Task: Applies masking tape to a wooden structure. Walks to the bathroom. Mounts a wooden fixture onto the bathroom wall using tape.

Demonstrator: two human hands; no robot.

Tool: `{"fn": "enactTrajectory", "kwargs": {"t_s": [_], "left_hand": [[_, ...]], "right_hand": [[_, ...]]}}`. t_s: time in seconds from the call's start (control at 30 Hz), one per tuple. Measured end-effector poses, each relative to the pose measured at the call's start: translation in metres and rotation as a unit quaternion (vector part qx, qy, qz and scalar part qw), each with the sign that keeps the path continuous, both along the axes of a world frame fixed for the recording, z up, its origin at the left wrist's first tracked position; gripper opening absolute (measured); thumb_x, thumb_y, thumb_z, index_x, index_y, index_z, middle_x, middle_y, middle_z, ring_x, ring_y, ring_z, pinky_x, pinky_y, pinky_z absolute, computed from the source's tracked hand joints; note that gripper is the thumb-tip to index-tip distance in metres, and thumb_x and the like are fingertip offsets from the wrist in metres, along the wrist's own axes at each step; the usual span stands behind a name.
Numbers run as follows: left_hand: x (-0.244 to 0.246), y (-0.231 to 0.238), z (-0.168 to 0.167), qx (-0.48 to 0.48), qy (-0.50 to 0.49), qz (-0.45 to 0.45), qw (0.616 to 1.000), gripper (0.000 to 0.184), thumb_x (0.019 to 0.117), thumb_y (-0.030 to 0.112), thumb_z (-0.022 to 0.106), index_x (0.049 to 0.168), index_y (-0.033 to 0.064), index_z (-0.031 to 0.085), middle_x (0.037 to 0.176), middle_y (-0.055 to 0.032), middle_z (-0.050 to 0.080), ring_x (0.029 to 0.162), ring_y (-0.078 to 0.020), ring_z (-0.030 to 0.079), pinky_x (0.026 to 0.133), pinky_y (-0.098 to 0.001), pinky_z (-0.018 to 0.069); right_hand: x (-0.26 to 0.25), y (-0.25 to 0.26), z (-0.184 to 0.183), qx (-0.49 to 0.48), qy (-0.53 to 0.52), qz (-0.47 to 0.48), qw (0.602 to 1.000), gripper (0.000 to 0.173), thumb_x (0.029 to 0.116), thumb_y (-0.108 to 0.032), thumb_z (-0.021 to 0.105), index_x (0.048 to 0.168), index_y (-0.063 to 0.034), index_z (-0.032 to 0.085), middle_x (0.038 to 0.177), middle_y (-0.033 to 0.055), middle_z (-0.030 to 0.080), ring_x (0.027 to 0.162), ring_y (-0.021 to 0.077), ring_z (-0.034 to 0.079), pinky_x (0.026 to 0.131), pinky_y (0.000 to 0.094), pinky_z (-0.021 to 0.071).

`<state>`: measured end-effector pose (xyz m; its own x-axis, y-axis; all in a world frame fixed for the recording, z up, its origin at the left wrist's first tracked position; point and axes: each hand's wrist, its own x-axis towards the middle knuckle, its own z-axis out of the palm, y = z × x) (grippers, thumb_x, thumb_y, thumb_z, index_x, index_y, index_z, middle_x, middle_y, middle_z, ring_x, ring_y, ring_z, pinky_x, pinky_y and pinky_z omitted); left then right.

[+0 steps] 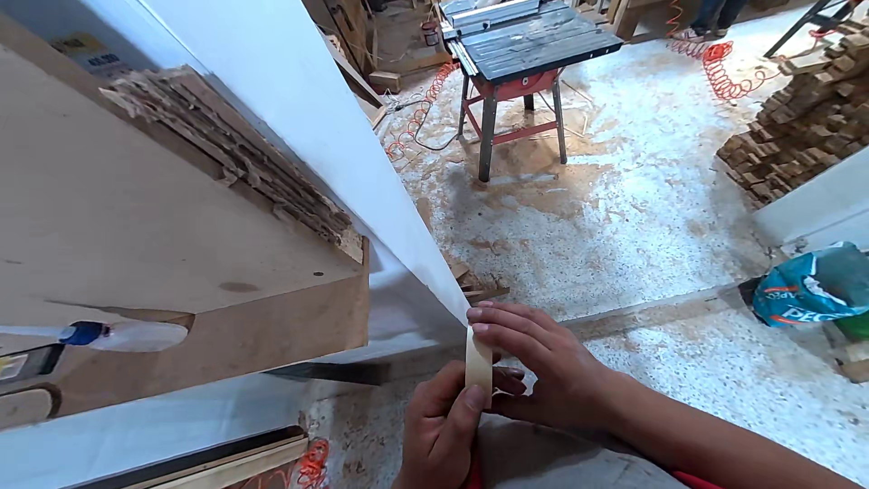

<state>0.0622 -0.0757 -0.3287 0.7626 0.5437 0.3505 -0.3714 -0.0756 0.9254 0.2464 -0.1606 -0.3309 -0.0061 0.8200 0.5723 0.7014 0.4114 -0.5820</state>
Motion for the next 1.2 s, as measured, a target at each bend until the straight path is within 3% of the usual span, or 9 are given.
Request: {"fn": "enactTrajectory", "kwargs": {"t_s": [0.17, 0.23, 0.3, 0.37, 0.43, 0.67, 0.9, 1.03, 1.2], "left_hand": [[0.002, 0.001, -0.002, -0.010, -0.010, -0.022, 1.000, 0.037, 0.1099, 0.032, 0.045, 0.116, 0.0028, 0.067, 0.105, -0.0190, 0.075, 0.102, -0.0336, 0.073, 0.098, -0.0507, 0.0576], [0.001, 0.001, -0.003, -0.006, -0.004, -0.019, 1.000, 0.036, 0.1096, 0.032, 0.046, 0.115, 0.0035, 0.068, 0.103, -0.0165, 0.075, 0.099, -0.0291, 0.074, 0.096, -0.0469, 0.0589], [-0.001, 0.001, -0.002, 0.008, 0.011, -0.003, 1.000, 0.035, 0.1094, 0.034, 0.047, 0.114, 0.0070, 0.069, 0.095, -0.0067, 0.073, 0.086, -0.0136, 0.071, 0.081, -0.0313, 0.0605], [-0.002, 0.000, 0.000, 0.041, 0.037, 0.027, 0.998, 0.036, 0.1101, 0.035, 0.044, 0.109, 0.0076, 0.067, 0.080, -0.0019, 0.067, 0.068, -0.0075, 0.064, 0.063, -0.0247, 0.0564], [-0.005, 0.000, 0.001, 0.110, 0.081, 0.070, 0.988, 0.038, 0.1101, 0.037, 0.043, 0.106, 0.0078, 0.067, 0.076, 0.0000, 0.064, 0.063, -0.0055, 0.060, 0.056, -0.0227, 0.0535], [-0.008, -0.001, 0.004, 0.268, 0.138, 0.140, 0.943, 0.041, 0.1086, 0.037, 0.041, 0.093, 0.0098, 0.067, 0.069, 0.0020, 0.062, 0.063, -0.0071, 0.059, 0.061, -0.0277, 0.0524], [-0.013, -0.003, 0.005, 0.258, 0.126, 0.124, 0.950, 0.040, 0.1089, 0.036, 0.042, 0.095, 0.0086, 0.068, 0.070, 0.0015, 0.063, 0.063, -0.0062, 0.060, 0.062, -0.0267, 0.0532], [-0.014, -0.004, 0.010, 0.264, 0.141, 0.145, 0.943, 0.042, 0.1090, 0.037, 0.040, 0.093, 0.0097, 0.067, 0.068, 0.0027, 0.061, 0.061, -0.0053, 0.058, 0.059, -0.0255, 0.0515], [-0.013, -0.004, 0.010, 0.273, 0.132, 0.142, 0.942, 0.039, 0.1086, 0.034, 0.042, 0.093, 0.0092, 0.068, 0.070, 0.0022, 0.062, 0.063, -0.0057, 0.060, 0.061, -0.0261, 0.0525]], "right_hand": [[0.002, -0.003, 0.001, -0.104, 0.117, 0.028, 0.987, 0.091, 0.0767, -0.047, 0.088, 0.149, -0.0139, 0.045, 0.150, 0.0055, 0.052, 0.136, 0.0170, 0.053, 0.109, 0.0385, 0.0520], [0.004, -0.003, -0.001, -0.100, 0.131, 0.040, 0.986, 0.087, 0.0813, -0.053, 0.083, 0.149, -0.0124, 0.046, 0.148, 0.0067, 0.054, 0.133, 0.0180, 0.055, 0.107, 0.0396, 0.0530], [0.009, -0.003, 0.001, -0.079, 0.149, 0.043, 0.985, 0.071, 0.0932, -0.057, 0.068, 0.145, -0.0114, 0.054, 0.144, 0.0069, 0.058, 0.131, 0.0179, 0.057, 0.105, 0.0409, 0.0543], [0.013, -0.004, 0.004, -0.050, 0.137, 0.007, 0.989, 0.047, 0.1044, -0.048, 0.054, 0.136, -0.0135, 0.065, 0.136, 0.0027, 0.064, 0.125, 0.0139, 0.062, 0.101, 0.0373, 0.0574], [0.016, -0.006, 0.008, -0.017, 0.094, -0.031, 0.995, 0.032, 0.1054, -0.035, 0.057, 0.124, -0.0150, 0.073, 0.125, -0.0004, 0.070, 0.114, 0.0098, 0.066, 0.093, 0.0311, 0.0593], [0.019, -0.009, 0.015, -0.003, 0.003, -0.025, 1.000, 0.024, 0.1031, -0.027, 0.062, 0.110, -0.0119, 0.079, 0.110, -0.0002, 0.076, 0.099, 0.0057, 0.071, 0.086, 0.0244, 0.0593], [0.018, -0.004, 0.015, 0.037, -0.027, -0.016, 0.999, 0.019, 0.0999, -0.015, 0.061, 0.100, -0.0076, 0.079, 0.101, 0.0020, 0.078, 0.087, 0.0066, 0.072, 0.076, 0.0218, 0.0590], [0.021, -0.007, 0.019, -0.003, -0.010, 0.020, 1.000, 0.024, 0.1043, -0.027, 0.062, 0.109, -0.0095, 0.078, 0.107, 0.0006, 0.076, 0.096, 0.0050, 0.071, 0.083, 0.0221, 0.0590], [0.021, -0.005, 0.022, 0.000, -0.031, 0.024, 0.999, 0.022, 0.1041, -0.021, 0.060, 0.106, -0.0085, 0.078, 0.105, 0.0010, 0.077, 0.095, 0.0059, 0.071, 0.082, 0.0223, 0.0592]]}}
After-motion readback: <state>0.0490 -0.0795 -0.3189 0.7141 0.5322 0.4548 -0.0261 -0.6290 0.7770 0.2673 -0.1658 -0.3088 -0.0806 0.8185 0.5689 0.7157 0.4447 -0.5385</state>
